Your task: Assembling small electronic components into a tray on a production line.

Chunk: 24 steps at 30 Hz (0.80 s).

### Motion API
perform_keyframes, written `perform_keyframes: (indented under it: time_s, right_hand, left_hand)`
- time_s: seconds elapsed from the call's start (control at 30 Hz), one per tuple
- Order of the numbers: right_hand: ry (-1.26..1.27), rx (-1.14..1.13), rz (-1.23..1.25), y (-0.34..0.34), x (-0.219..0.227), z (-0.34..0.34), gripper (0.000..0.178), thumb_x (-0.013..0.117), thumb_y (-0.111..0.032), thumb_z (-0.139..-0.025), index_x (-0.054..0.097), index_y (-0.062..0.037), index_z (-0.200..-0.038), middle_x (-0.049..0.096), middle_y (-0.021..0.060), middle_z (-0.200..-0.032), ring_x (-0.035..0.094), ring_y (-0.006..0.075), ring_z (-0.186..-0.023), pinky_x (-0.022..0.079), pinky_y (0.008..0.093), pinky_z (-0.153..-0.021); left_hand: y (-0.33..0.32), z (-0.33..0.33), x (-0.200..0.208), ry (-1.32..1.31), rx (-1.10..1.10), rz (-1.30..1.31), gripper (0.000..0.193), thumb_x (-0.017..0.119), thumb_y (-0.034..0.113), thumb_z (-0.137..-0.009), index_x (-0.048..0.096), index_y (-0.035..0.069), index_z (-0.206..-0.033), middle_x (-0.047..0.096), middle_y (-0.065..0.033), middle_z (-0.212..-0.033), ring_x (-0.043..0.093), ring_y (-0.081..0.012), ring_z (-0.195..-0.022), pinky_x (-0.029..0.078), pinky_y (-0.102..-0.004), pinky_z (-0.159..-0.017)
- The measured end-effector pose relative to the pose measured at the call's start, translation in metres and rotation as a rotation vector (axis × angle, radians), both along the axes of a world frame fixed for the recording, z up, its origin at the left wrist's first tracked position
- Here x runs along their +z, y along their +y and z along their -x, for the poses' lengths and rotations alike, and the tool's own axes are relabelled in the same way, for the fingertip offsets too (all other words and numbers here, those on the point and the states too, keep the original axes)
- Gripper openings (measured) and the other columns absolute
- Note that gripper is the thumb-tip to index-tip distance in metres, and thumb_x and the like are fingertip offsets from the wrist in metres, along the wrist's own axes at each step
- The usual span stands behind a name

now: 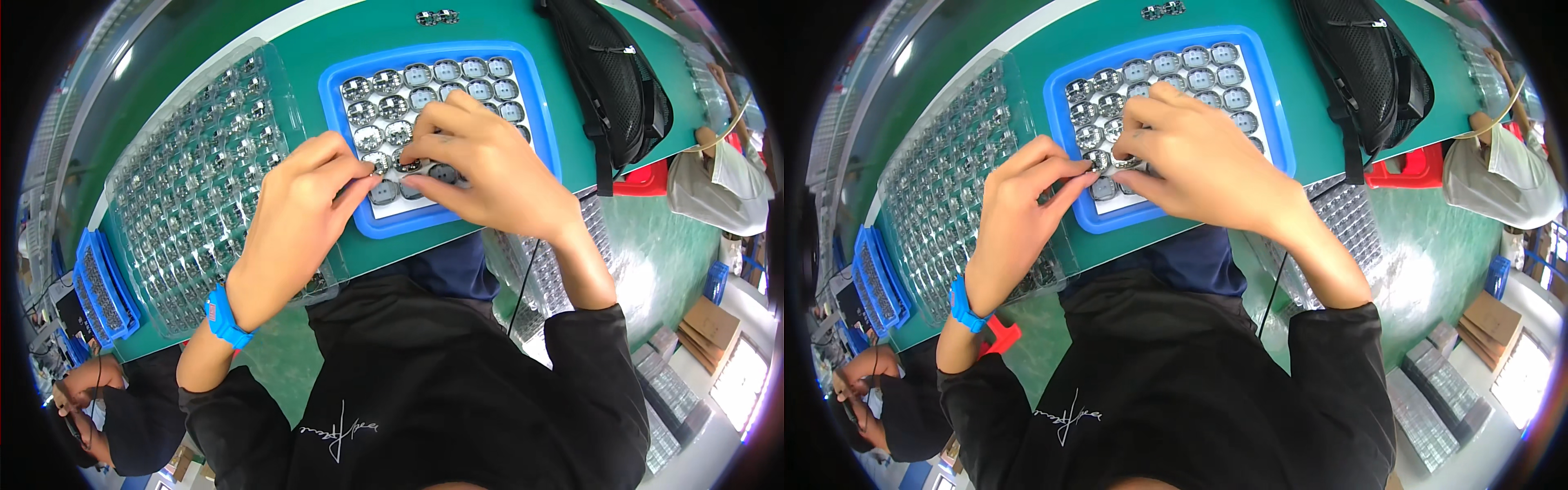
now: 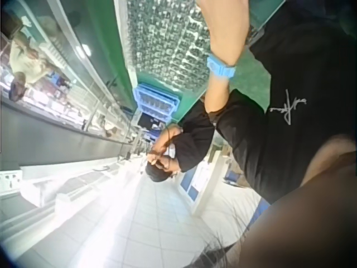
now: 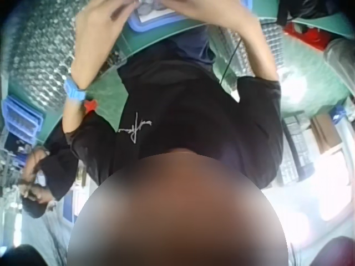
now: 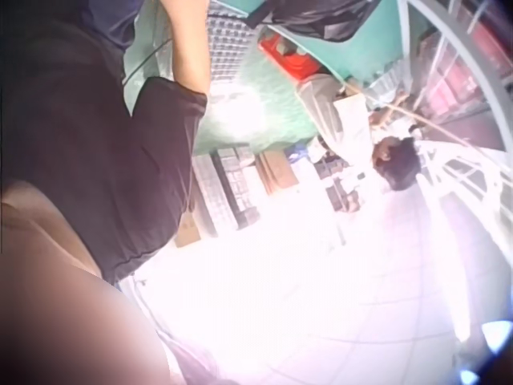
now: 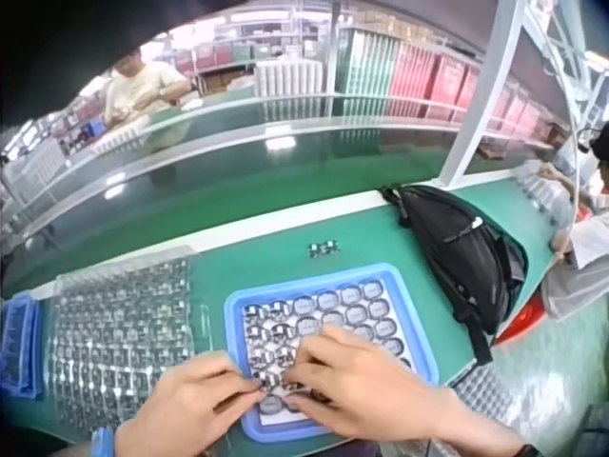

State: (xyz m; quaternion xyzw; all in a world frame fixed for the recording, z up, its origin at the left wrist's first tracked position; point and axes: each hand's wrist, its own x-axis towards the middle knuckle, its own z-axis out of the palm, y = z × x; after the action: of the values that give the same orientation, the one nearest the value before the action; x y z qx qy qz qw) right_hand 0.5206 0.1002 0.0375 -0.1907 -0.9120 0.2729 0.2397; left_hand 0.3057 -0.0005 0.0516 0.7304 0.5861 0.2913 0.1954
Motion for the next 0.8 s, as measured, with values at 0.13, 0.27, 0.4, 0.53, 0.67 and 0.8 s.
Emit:
perform_keyframes:
  time_s: [0.13,0.27,0.4,0.53,0.67,0.8]
  right_hand:
    - [0.062,-0.062,0.084,0.036,0.019,-0.017,0.013,0.077,-0.009,-0.088,0.075,-0.0026,-0.099,0.068,0.0061,-0.091,0.064,0.0212,-0.082,0.05,0.0345,-0.074]
    - [-0.023,-0.218,-0.115,0.101,0.033,-0.023,0.019,0.076,-0.016,-0.088,0.075,0.0007,-0.098,0.069,0.0163,-0.083,0.066,0.0263,-0.069,0.053,0.036,-0.067]
    - [-0.118,-0.132,-0.033,0.148,0.004,-0.009,0.019,0.075,-0.016,-0.087,0.075,0.0,-0.096,0.07,0.0188,-0.081,0.07,0.0322,-0.074,0.055,0.0396,-0.069]
    - [-0.182,-0.126,-0.188,0.165,-0.009,0.001,0.018,0.076,-0.015,-0.089,0.075,-0.0014,-0.101,0.072,0.0091,-0.094,0.067,0.021,-0.085,0.055,0.0347,-0.076]
    - [-0.203,-0.127,-0.126,0.173,-0.015,0.002,0.015,0.074,-0.012,-0.09,0.077,-0.0018,-0.101,0.073,0.0103,-0.097,0.068,0.0228,-0.081,0.055,0.0336,-0.076]
    - [-0.097,-0.188,-0.191,0.163,-0.016,-0.004,0.016,0.079,-0.015,-0.084,0.076,0.0005,-0.087,0.07,0.0171,-0.08,0.069,0.033,-0.07,0.054,0.0393,-0.066]
  left_hand:
    - [0.003,0.002,0.011,-0.013,0.003,0.014,0.018,0.082,0.009,-0.083,0.073,-0.002,-0.094,0.063,-0.0106,-0.087,0.061,-0.0278,-0.068,0.049,-0.0378,-0.061]
    - [0.031,0.007,0.036,-0.016,0.107,-0.035,0.015,0.079,0.014,-0.087,0.074,0.001,-0.093,0.064,-0.0099,-0.083,0.061,-0.0227,-0.068,0.047,-0.0334,-0.062]
    - [0.111,0.022,0.002,0.017,-0.025,-0.278,0.02,0.074,0.02,-0.091,0.072,0.0,-0.093,0.065,-0.0114,-0.084,0.062,-0.0253,-0.071,0.049,-0.0379,-0.067]
    - [0.166,0.012,-0.014,0.171,-0.072,-0.254,0.017,0.074,0.016,-0.093,0.073,0.002,-0.102,0.064,-0.0068,-0.087,0.059,-0.0152,-0.073,0.047,-0.0314,-0.064]
    - [0.181,-0.003,-0.017,0.074,-0.115,-0.185,0.019,0.074,0.013,-0.088,0.069,-0.005,-0.09,0.068,-0.0231,-0.084,0.068,-0.0395,-0.081,0.052,-0.0458,-0.074]
    - [0.169,-0.011,-0.002,0.097,-0.107,-0.239,0.017,0.074,0.013,-0.088,0.071,-0.004,-0.089,0.069,-0.0225,-0.087,0.067,-0.041,-0.085,0.052,-0.047,-0.077]
